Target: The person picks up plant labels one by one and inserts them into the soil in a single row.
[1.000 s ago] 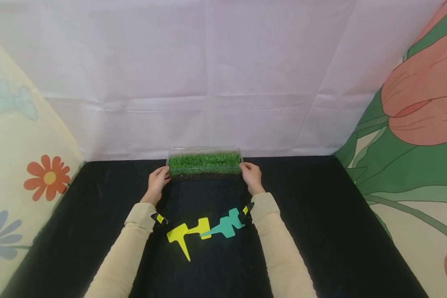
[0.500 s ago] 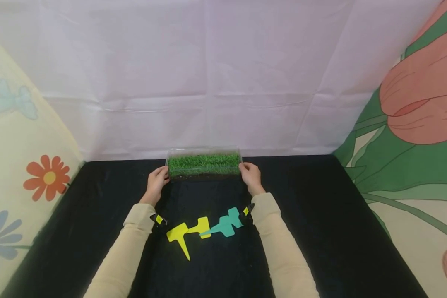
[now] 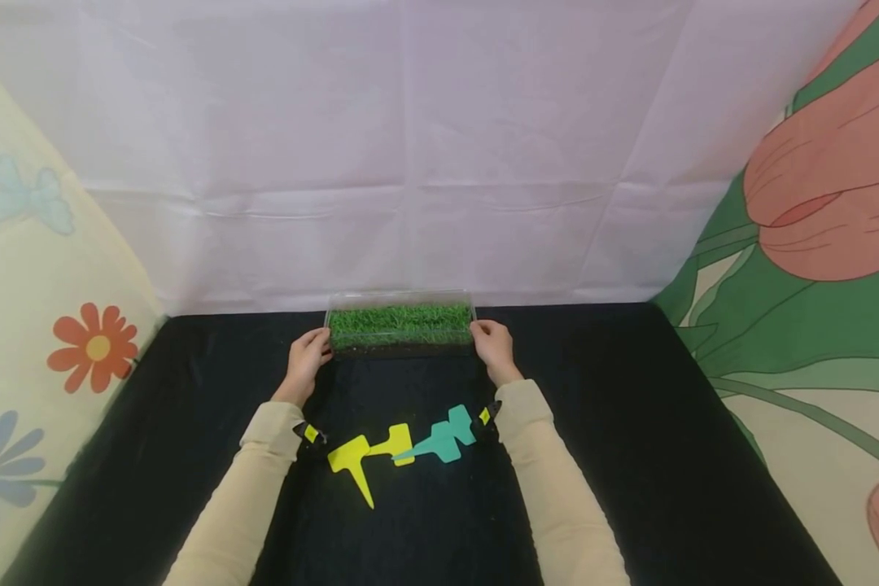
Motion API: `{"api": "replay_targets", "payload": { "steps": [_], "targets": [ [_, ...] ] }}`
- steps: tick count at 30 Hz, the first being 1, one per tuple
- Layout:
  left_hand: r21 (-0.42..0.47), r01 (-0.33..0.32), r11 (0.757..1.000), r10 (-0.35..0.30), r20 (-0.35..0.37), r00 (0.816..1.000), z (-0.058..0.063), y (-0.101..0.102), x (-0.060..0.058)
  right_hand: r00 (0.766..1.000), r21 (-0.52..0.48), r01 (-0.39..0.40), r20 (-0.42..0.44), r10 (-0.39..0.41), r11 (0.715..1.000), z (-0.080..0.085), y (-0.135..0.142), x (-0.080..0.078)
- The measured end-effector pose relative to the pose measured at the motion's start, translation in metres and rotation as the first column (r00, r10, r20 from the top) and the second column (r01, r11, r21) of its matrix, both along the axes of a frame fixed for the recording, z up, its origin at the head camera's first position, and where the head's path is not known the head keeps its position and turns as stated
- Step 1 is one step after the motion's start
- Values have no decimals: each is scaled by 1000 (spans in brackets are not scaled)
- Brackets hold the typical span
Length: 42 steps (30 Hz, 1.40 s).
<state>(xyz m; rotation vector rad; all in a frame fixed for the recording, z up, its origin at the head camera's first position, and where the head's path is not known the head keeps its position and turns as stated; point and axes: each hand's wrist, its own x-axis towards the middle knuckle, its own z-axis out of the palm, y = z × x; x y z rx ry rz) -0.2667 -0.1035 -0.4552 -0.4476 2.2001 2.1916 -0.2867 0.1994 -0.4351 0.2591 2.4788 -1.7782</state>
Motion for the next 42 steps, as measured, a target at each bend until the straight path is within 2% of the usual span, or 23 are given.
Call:
{"api": "replay_targets", "payload": {
  "steps": [14, 23, 42],
  "targets": [
    [-9, 7, 1000, -7, 3, 1000, -1, 0, 2, 999, 18, 8, -32, -8, 1000, -2, -1, 2],
    [-17, 10, 1000, -10, -16, 1000, -3, 0, 4, 1000, -45, -16, -15, 15, 999, 0, 1, 7],
    [-22, 14, 1000, -15, -16, 1000, -1, 0, 11, 999, -45, -29, -26, 28, 999, 1, 2, 14]
  ]
}}
